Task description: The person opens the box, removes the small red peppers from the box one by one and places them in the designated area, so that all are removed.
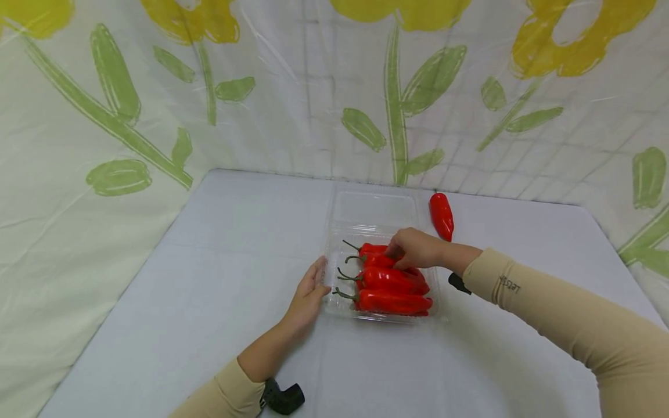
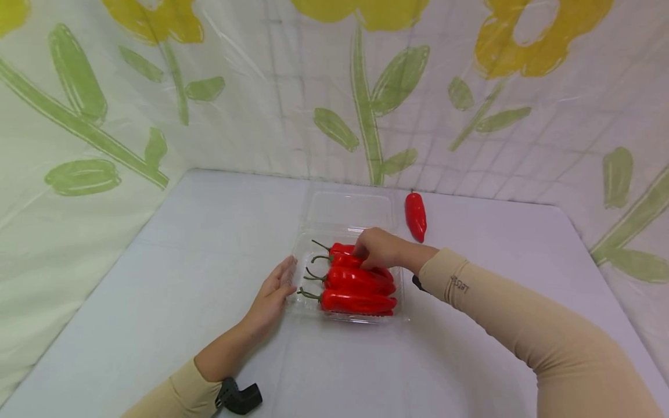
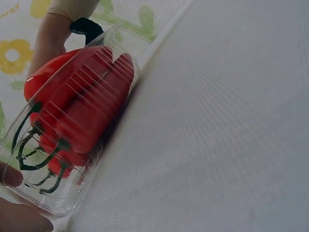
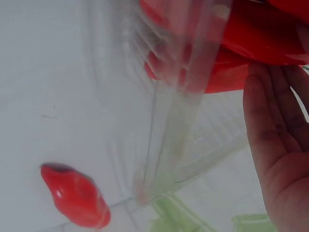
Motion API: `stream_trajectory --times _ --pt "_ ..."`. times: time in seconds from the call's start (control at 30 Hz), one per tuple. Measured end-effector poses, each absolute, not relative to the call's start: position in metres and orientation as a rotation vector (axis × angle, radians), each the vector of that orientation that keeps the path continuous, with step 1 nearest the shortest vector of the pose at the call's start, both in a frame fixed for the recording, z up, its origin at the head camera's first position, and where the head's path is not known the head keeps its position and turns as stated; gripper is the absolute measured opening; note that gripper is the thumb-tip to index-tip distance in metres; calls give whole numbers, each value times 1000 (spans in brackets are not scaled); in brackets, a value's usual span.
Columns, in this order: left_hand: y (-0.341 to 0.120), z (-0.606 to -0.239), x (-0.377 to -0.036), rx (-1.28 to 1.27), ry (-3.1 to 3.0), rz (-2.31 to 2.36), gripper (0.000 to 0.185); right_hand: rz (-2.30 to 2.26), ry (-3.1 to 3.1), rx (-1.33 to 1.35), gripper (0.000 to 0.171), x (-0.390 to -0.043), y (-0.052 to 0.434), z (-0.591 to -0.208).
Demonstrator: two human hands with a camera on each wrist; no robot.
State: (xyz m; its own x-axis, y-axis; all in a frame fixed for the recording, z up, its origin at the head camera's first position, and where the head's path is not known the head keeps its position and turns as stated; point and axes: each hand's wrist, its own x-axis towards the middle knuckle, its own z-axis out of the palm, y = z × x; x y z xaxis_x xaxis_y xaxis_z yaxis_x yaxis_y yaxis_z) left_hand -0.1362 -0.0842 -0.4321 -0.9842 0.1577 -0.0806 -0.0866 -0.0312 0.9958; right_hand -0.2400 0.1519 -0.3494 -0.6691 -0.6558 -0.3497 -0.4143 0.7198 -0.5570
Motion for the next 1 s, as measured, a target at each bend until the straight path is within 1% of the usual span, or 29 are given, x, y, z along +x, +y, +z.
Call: stream_trajectory --times 0.33,0.63,0.87,1.0 --pt "-84 -431 -136 75 2062 2135 63 -614 2426 -838 23 -237 157 -351" --pt "-84 -430 -136 65 2092 2125 62 -622 2512 -957 18 -237 160 -347" --pt "-85 -431 -136 75 2084 2137 63 -678 2500 -935 19 -236 160 -347" --pt "-85 -431 -135 92 2075 2145 63 -701 2490 -930 15 -233 159 -349"
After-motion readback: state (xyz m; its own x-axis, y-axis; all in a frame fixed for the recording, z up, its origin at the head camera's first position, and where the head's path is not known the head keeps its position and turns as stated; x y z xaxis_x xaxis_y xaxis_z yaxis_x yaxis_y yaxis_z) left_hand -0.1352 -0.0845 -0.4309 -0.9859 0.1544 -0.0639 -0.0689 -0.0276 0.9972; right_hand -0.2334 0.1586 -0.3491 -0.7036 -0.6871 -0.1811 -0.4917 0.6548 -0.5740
